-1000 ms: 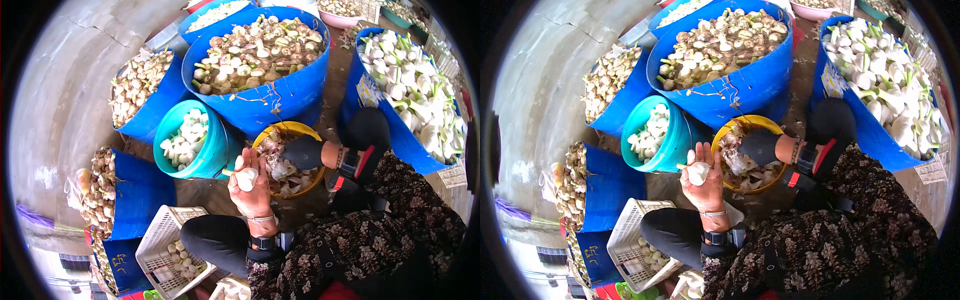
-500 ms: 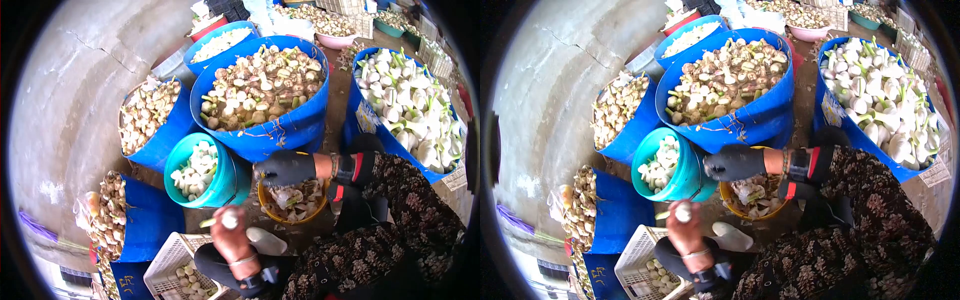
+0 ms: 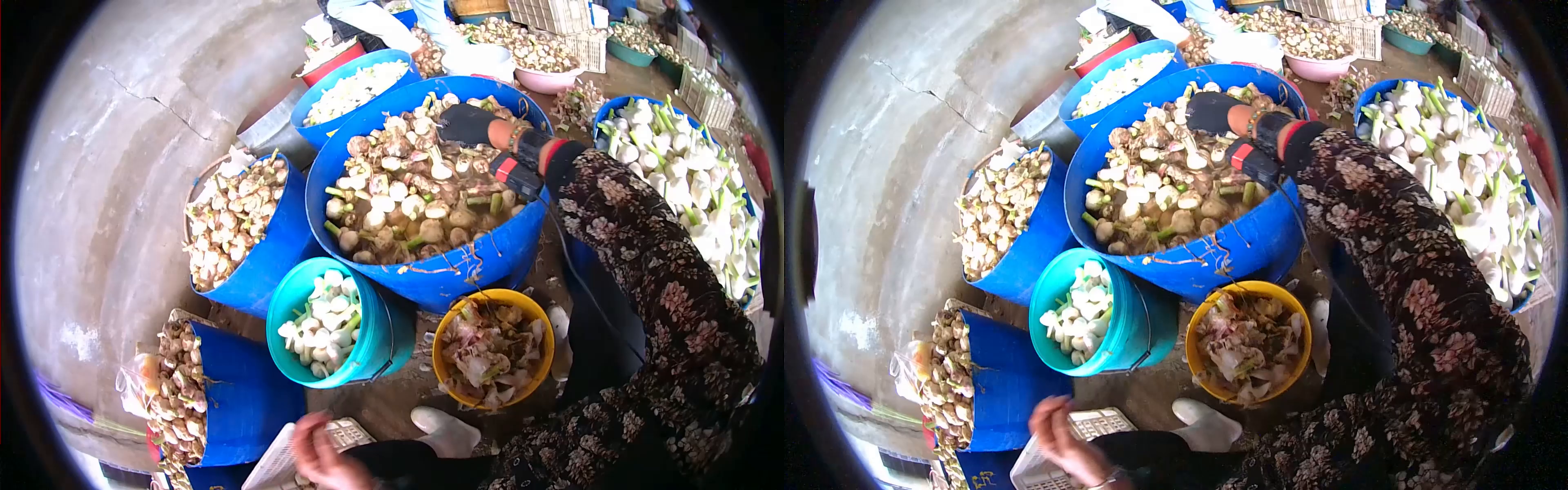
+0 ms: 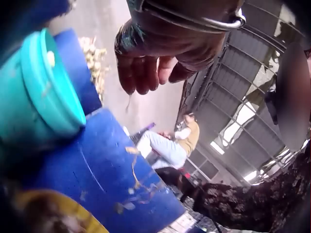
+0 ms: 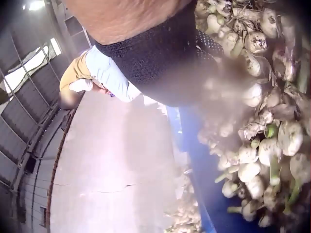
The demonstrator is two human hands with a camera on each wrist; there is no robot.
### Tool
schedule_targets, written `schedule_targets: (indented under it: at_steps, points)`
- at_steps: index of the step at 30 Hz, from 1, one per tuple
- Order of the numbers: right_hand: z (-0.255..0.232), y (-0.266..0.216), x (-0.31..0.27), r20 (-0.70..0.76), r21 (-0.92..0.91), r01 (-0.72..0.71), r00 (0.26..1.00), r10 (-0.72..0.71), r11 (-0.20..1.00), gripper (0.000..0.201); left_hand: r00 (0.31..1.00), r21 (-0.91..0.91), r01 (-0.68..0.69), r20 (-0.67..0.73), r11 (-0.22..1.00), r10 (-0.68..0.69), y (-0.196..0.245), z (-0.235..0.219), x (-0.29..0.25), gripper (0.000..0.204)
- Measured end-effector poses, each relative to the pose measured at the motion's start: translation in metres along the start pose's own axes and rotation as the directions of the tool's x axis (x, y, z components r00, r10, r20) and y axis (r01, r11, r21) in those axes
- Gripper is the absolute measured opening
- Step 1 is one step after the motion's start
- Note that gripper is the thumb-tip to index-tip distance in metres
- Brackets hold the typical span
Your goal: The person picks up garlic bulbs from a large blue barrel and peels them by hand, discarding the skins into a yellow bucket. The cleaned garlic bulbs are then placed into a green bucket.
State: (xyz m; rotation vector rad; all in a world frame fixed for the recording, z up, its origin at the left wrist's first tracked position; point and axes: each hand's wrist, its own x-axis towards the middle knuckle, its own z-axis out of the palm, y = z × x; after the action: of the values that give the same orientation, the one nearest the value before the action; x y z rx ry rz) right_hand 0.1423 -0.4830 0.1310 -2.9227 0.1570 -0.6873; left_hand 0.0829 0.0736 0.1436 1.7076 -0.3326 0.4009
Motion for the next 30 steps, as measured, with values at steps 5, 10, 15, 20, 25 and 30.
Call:
schedule_targets:
  at_steps: [5, 10, 15, 20, 25, 30]
  points:
    - [0.039, 0.013, 0.033, 0.22, -0.114, -0.314, 0.917, 0.333, 0.942, 0.043, 0.826, -0.283, 0.427, 0.508, 0.859, -0.243, -0.038, 0.104, -0.039, 0.016]
    - [0.081, 0.037, 0.045, 0.379, -0.055, -0.369, 0.852, 0.362, 0.928, 0.076, 0.758, -0.149, 0.412, 0.603, 0.899, -0.248, -0.067, 0.121, -0.049, 0.016]
    - [0.094, 0.039, 0.041, 0.31, 0.066, -0.252, 0.925, 0.22, 0.965, 0.066, 0.72, -0.235, 0.576, 0.599, 0.783, -0.35, -0.078, 0.126, -0.049, 0.014]
    - [0.019, -0.034, 0.02, 0.216, 0.25, -0.229, 0.96, 0.177, 0.941, 0.071, 0.747, -0.298, 0.539, 0.6, 0.788, -0.284, -0.07, 0.131, -0.054, 0.025]
    - [-0.019, -0.147, -0.057, 0.087, 0.522, -0.066, 0.996, 0.024, 0.851, 0.053, 0.737, -0.429, 0.554, 0.651, 0.713, -0.182, -0.049, 0.132, -0.06, 0.067]
    - [-0.014, -0.238, -0.162, 0.278, 0.776, -0.207, 0.96, -0.029, 0.596, 0.045, 0.616, -0.465, 0.713, 0.772, 0.525, -0.154, -0.039, 0.122, -0.079, 0.065]
